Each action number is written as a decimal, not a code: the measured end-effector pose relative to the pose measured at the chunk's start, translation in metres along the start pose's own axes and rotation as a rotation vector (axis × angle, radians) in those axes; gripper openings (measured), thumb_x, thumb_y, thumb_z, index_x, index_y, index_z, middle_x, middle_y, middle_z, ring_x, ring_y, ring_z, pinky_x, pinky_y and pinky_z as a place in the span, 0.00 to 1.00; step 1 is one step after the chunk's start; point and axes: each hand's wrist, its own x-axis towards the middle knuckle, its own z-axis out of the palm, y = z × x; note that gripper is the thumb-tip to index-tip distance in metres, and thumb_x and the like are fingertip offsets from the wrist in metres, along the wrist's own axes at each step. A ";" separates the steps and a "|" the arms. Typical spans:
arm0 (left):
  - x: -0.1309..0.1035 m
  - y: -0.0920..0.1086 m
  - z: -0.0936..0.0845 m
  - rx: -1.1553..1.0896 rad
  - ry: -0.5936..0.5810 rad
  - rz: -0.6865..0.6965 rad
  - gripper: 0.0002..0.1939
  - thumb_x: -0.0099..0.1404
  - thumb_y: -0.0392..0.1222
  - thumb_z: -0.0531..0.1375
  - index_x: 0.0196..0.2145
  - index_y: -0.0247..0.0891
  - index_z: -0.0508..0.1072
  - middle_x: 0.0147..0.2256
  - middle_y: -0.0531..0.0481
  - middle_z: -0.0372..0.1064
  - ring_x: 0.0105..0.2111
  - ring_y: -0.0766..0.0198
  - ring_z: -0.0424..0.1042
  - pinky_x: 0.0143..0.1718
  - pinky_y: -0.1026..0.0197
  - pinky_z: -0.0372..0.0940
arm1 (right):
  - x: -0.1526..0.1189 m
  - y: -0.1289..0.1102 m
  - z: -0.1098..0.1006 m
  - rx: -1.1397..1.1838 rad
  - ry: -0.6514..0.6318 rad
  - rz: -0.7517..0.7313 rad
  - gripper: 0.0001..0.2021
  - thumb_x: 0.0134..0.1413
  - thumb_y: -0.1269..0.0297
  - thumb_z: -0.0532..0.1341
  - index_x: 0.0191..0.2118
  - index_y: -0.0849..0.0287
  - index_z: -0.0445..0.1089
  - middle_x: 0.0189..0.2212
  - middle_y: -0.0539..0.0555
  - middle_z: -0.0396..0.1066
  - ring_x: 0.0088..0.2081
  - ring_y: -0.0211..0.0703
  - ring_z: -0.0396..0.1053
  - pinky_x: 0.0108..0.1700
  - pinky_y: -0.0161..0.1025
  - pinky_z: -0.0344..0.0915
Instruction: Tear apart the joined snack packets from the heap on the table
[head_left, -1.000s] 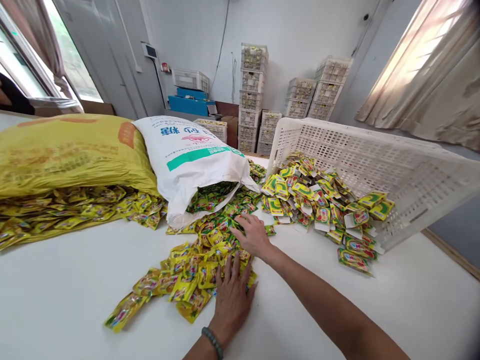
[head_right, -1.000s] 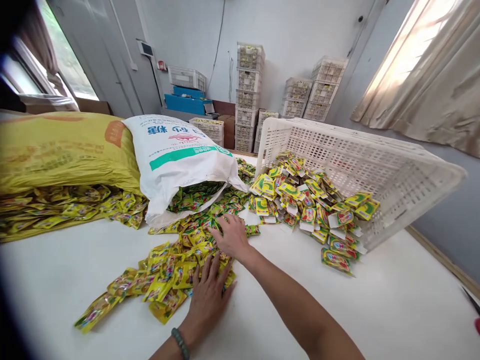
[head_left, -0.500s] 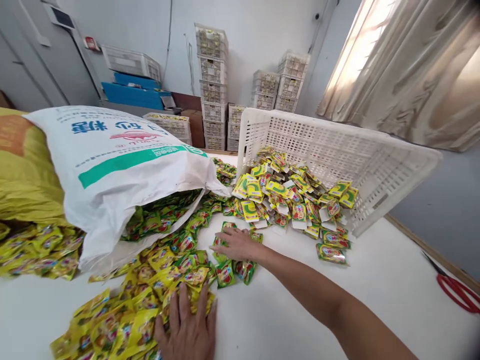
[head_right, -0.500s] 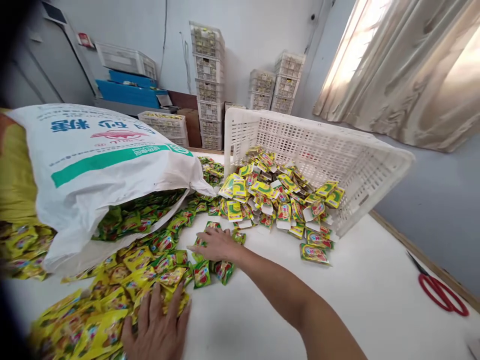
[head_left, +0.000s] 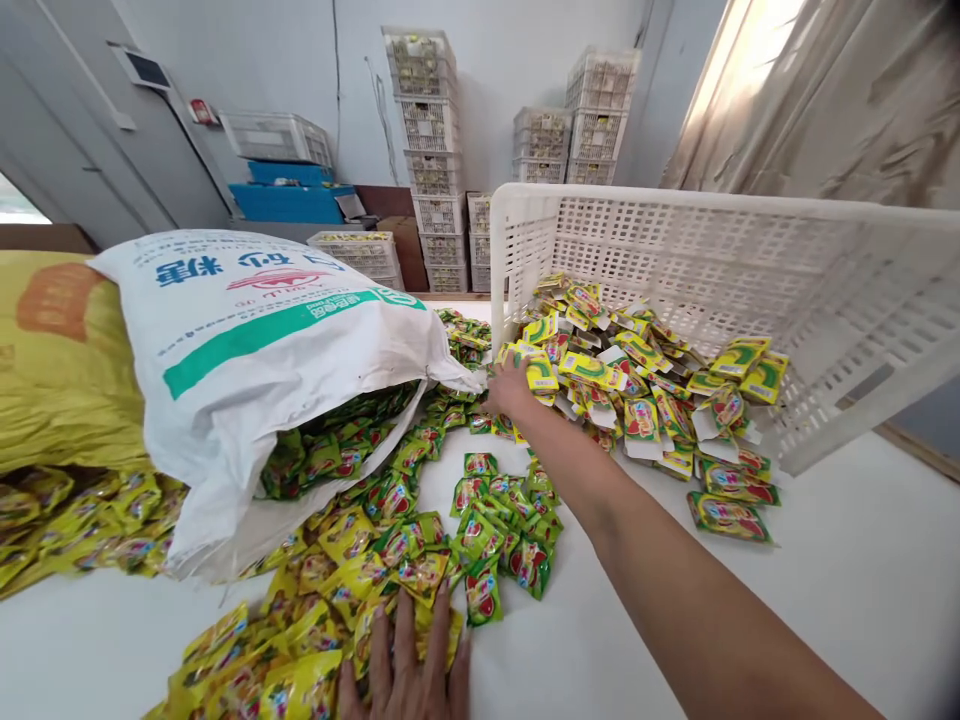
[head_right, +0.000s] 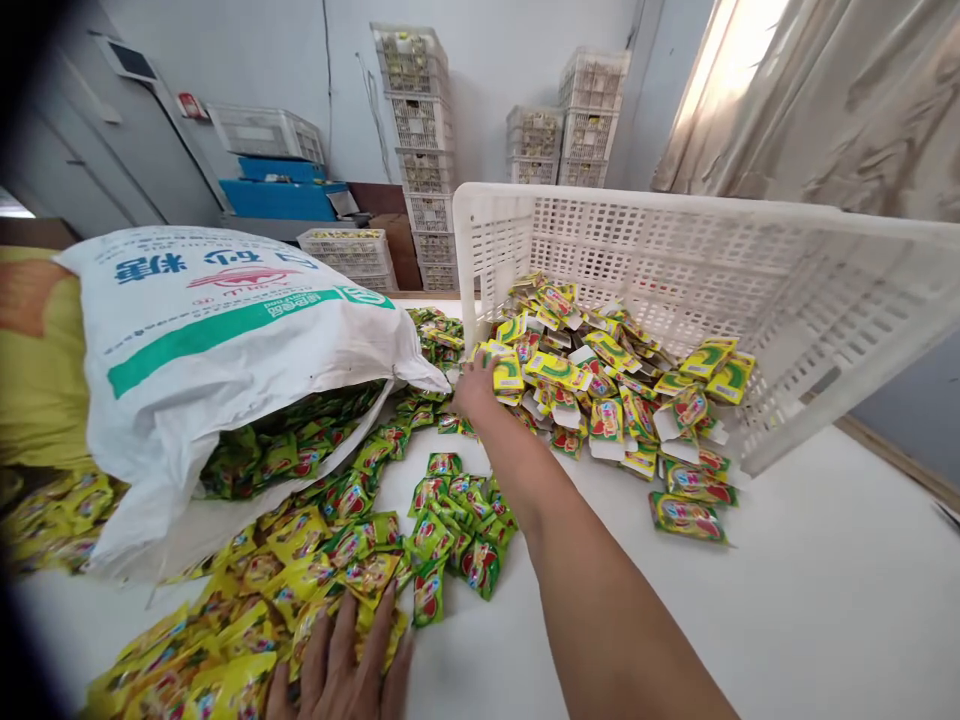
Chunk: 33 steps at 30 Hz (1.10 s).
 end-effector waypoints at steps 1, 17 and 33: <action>0.000 0.001 -0.003 -0.010 -0.013 0.001 0.28 0.63 0.50 0.53 0.62 0.55 0.63 0.58 0.44 0.67 0.59 0.39 0.60 0.58 0.32 0.47 | -0.003 0.004 0.007 -0.008 -0.029 0.013 0.35 0.54 0.39 0.55 0.52 0.68 0.72 0.62 0.70 0.57 0.65 0.82 0.36 0.56 0.80 0.30; 0.017 0.013 -0.053 -0.109 -0.243 0.009 0.24 0.69 0.48 0.50 0.62 0.48 0.64 0.64 0.39 0.56 0.64 0.41 0.51 0.61 0.34 0.40 | -0.257 0.037 0.020 0.156 -0.036 -0.095 0.25 0.63 0.53 0.55 0.62 0.55 0.59 0.63 0.61 0.57 0.65 0.57 0.48 0.61 0.55 0.49; 0.012 -0.019 -0.076 -0.847 -0.083 -0.215 0.18 0.66 0.49 0.53 0.40 0.38 0.78 0.38 0.44 0.79 0.37 0.52 0.75 0.41 0.55 0.65 | -0.424 -0.007 0.038 0.452 0.166 -0.024 0.24 0.53 0.70 0.59 0.57 0.55 0.65 0.61 0.62 0.59 0.59 0.55 0.61 0.56 0.53 0.61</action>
